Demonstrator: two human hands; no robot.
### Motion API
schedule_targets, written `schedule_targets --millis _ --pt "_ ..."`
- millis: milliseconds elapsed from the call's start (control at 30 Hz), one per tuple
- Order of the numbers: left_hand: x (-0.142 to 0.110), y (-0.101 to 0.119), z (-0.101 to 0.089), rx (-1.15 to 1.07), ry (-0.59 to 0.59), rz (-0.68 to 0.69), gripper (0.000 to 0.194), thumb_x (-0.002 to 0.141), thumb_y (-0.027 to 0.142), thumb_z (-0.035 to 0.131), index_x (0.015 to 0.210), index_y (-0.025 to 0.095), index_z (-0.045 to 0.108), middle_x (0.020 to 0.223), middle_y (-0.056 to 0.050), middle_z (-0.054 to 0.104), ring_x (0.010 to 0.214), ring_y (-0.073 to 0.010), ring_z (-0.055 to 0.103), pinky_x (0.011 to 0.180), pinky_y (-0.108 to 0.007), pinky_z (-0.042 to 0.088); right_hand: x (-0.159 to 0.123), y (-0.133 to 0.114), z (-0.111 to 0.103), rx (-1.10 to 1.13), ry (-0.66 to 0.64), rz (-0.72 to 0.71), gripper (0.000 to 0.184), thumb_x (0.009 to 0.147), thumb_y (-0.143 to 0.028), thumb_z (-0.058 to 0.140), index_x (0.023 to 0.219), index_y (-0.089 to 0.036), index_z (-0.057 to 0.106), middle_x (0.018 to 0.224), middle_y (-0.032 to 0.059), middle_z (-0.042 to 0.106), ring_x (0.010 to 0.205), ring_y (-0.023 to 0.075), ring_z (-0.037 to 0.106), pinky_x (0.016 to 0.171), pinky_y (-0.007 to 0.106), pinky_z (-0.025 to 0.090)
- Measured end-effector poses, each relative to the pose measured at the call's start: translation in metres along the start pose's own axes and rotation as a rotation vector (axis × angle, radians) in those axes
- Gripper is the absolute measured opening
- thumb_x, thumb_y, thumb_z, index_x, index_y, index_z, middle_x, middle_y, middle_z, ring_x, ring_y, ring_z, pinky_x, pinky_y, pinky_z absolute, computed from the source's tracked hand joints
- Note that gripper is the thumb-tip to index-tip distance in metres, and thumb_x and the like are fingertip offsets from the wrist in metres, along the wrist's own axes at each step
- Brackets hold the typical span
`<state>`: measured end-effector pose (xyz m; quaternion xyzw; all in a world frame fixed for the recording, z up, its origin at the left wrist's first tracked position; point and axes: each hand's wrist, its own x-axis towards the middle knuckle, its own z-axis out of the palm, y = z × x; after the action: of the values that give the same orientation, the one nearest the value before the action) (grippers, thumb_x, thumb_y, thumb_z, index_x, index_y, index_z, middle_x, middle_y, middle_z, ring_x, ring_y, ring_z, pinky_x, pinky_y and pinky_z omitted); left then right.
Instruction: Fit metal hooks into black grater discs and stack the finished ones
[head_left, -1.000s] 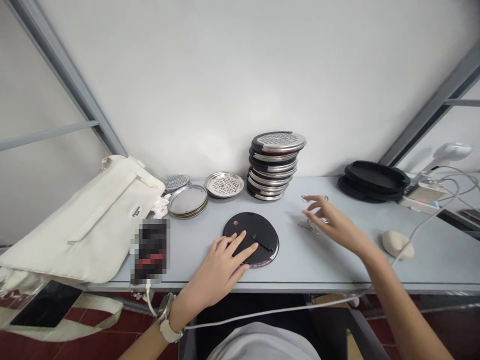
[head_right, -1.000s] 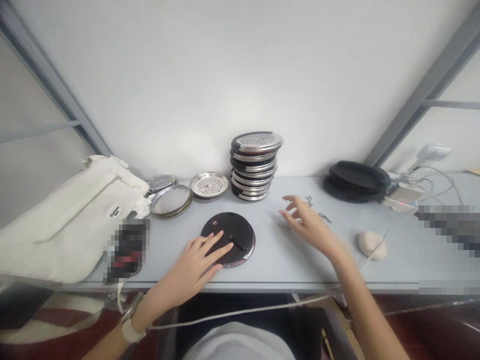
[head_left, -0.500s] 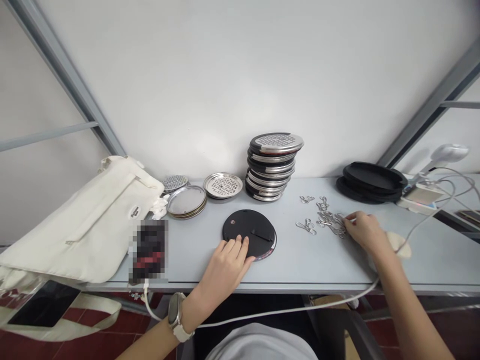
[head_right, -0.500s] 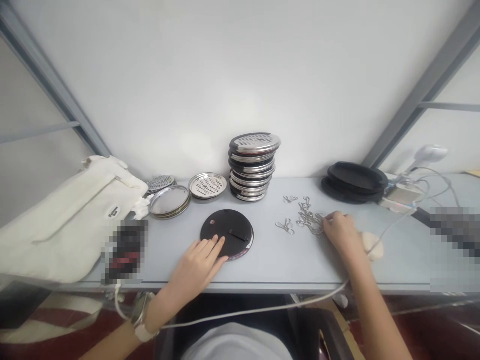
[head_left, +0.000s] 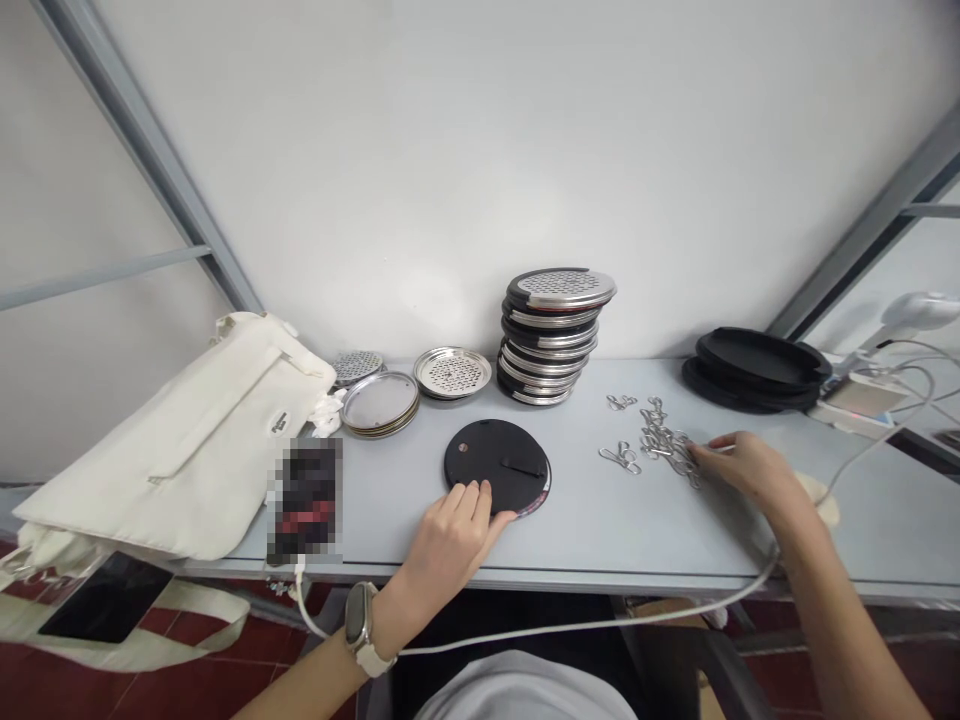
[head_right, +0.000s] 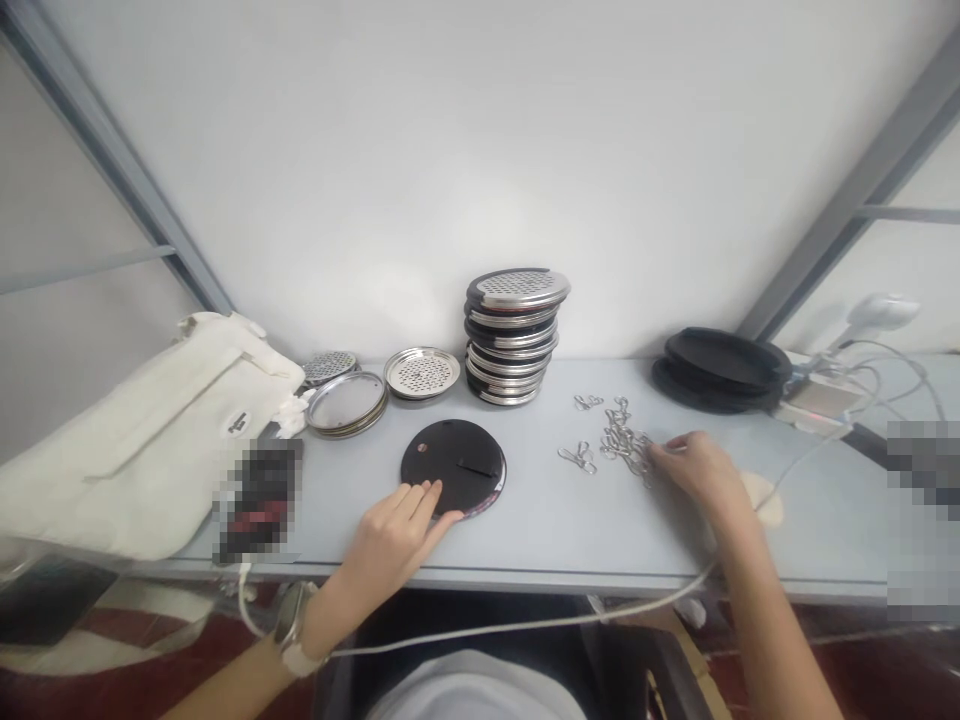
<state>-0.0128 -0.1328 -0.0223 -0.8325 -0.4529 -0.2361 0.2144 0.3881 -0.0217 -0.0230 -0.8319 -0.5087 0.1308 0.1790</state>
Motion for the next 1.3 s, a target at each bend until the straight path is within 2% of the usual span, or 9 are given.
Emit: schedule_targets --millis 367,600,700,800,900,1000,1100,1167,1300 --pt "0.004 -0.007 0.000 0.079 0.012 -0.089 0.027 0.088 0.039 0.066 0.084 0.013 0.062 0.067 -0.002 0.056 0.061 -0.0186 0.055 0.054 -0.031 0.038 0.001 -0.002 -0.003 0.034 -0.119 -0.029 0.032 0.079 -0.035 0.060 0.060 -0.013 0.071 0.051 0.0079 0.061 0.058 0.0235 0.059 0.061 0.032 0.037" --pt "0.004 -0.008 -0.005 0.106 0.000 0.004 0.025 0.090 0.034 0.064 0.075 0.016 0.057 0.065 -0.001 0.054 0.060 -0.0183 0.052 0.054 -0.031 0.036 -0.011 -0.011 -0.010 0.193 -0.165 -0.152 0.030 0.082 -0.038 0.059 0.068 -0.013 0.067 0.059 0.0052 0.058 0.057 0.0163 0.051 0.060 0.031 0.036" --pt "0.001 -0.007 -0.007 0.134 0.022 0.016 0.023 0.090 0.032 0.064 0.077 0.014 0.058 0.067 -0.002 0.056 0.061 -0.0185 0.054 0.054 -0.031 0.035 -0.032 -0.033 -0.012 0.357 -0.227 -0.318 0.032 0.084 -0.046 0.058 0.067 -0.019 0.056 0.059 0.0007 0.050 0.055 0.0143 0.044 0.056 0.031 0.033" --pt "0.000 -0.006 -0.010 0.108 0.025 0.025 0.025 0.092 0.035 0.062 0.078 0.014 0.060 0.065 -0.002 0.055 0.059 -0.0179 0.054 0.053 -0.030 0.035 -0.064 -0.068 -0.011 0.527 -0.354 -0.595 0.039 0.085 -0.054 0.056 0.066 -0.021 0.046 0.063 -0.0019 0.046 0.059 0.0137 0.041 0.056 0.028 0.033" --pt "0.000 -0.005 -0.015 0.038 0.029 0.005 0.031 0.095 0.039 0.055 0.076 0.015 0.060 0.060 0.000 0.053 0.056 -0.0173 0.054 0.052 -0.030 0.035 -0.099 -0.108 -0.005 0.616 -0.494 -0.760 0.035 0.092 -0.050 0.051 0.073 -0.021 0.047 0.065 -0.0043 0.040 0.060 0.0121 0.037 0.058 0.026 0.033" --pt "0.001 -0.007 -0.021 -0.051 -0.013 -0.039 0.029 0.098 0.036 0.049 0.082 0.015 0.062 0.062 -0.001 0.057 0.056 -0.0180 0.056 0.052 -0.030 0.036 -0.127 -0.141 0.010 0.708 -0.558 -0.859 0.033 0.096 -0.045 0.047 0.074 -0.021 0.044 0.065 -0.0054 0.035 0.061 0.0112 0.035 0.059 0.024 0.032" --pt "0.000 -0.012 -0.027 -0.248 -0.074 -0.158 0.021 0.098 0.031 0.047 0.105 0.016 0.062 0.077 -0.002 0.066 0.067 -0.0182 0.062 0.060 -0.029 0.043 -0.146 -0.160 0.033 0.762 -0.638 -0.934 0.031 0.098 -0.042 0.045 0.075 -0.021 0.044 0.067 -0.0052 0.037 0.062 0.0109 0.035 0.058 0.023 0.031" --pt "-0.001 -0.017 -0.030 -0.430 -0.118 -0.270 0.023 0.097 0.028 0.049 0.119 0.021 0.056 0.086 0.000 0.067 0.072 -0.0156 0.062 0.067 -0.027 0.046 -0.154 -0.165 0.048 0.778 -0.661 -0.958 0.029 0.098 -0.041 0.046 0.077 -0.021 0.044 0.066 -0.0054 0.039 0.060 0.0106 0.035 0.056 0.023 0.030" --pt "-0.001 -0.026 -0.032 -0.677 -0.132 -0.451 0.020 0.096 0.027 0.051 0.115 0.024 0.056 0.092 0.001 0.065 0.063 -0.0109 0.054 0.065 -0.024 0.045 -0.164 -0.162 0.066 0.781 -0.637 -0.938 0.028 0.099 -0.040 0.045 0.079 -0.021 0.045 0.064 -0.0060 0.038 0.058 0.0104 0.035 0.053 0.023 0.030"
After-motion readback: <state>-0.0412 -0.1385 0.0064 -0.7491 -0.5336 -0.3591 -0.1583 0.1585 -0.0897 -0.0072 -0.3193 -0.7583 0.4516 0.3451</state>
